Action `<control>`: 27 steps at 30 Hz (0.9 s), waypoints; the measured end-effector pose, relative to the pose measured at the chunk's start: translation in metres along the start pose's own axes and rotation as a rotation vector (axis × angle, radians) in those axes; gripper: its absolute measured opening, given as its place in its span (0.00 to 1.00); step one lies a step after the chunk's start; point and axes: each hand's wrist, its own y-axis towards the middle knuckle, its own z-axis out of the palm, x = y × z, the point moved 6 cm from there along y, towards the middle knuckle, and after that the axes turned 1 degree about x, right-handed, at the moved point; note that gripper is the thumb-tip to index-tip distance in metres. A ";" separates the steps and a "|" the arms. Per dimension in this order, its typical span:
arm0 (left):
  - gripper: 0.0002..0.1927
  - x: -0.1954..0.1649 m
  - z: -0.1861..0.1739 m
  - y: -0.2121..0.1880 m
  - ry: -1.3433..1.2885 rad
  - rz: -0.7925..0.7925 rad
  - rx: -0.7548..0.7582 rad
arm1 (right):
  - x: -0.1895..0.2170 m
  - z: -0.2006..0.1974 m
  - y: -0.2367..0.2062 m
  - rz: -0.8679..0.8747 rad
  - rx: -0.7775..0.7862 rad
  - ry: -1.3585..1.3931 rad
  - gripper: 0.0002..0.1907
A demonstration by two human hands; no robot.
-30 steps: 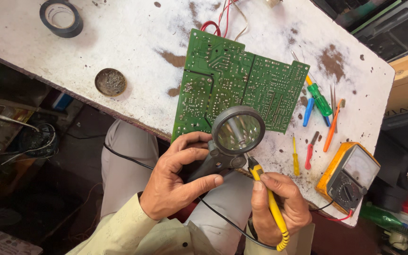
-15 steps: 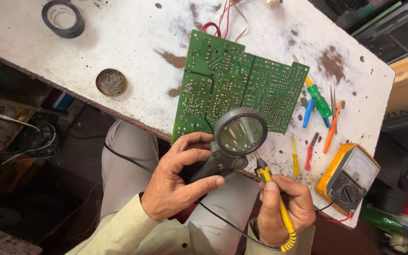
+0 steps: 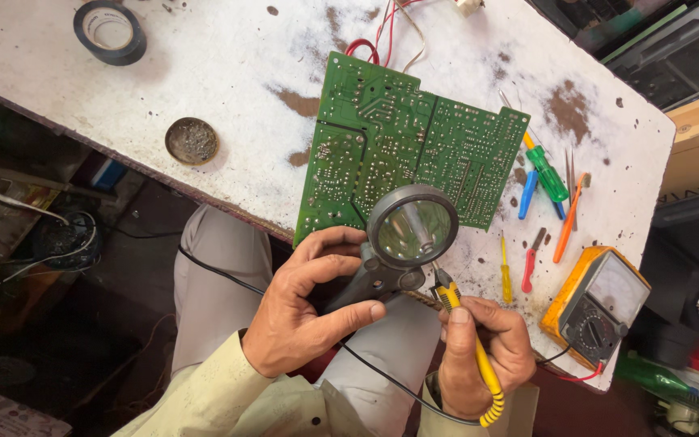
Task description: The person holds a magnifying glass in one hand and a soldering iron in the other, soldering joints on a green circuit board laid on a cluttered workbench. They occasionally reposition the board and the iron, working on different points along the board's edge.
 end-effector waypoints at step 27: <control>0.21 -0.001 -0.001 0.000 0.004 -0.013 -0.005 | -0.002 -0.004 -0.004 0.020 -0.020 0.001 0.05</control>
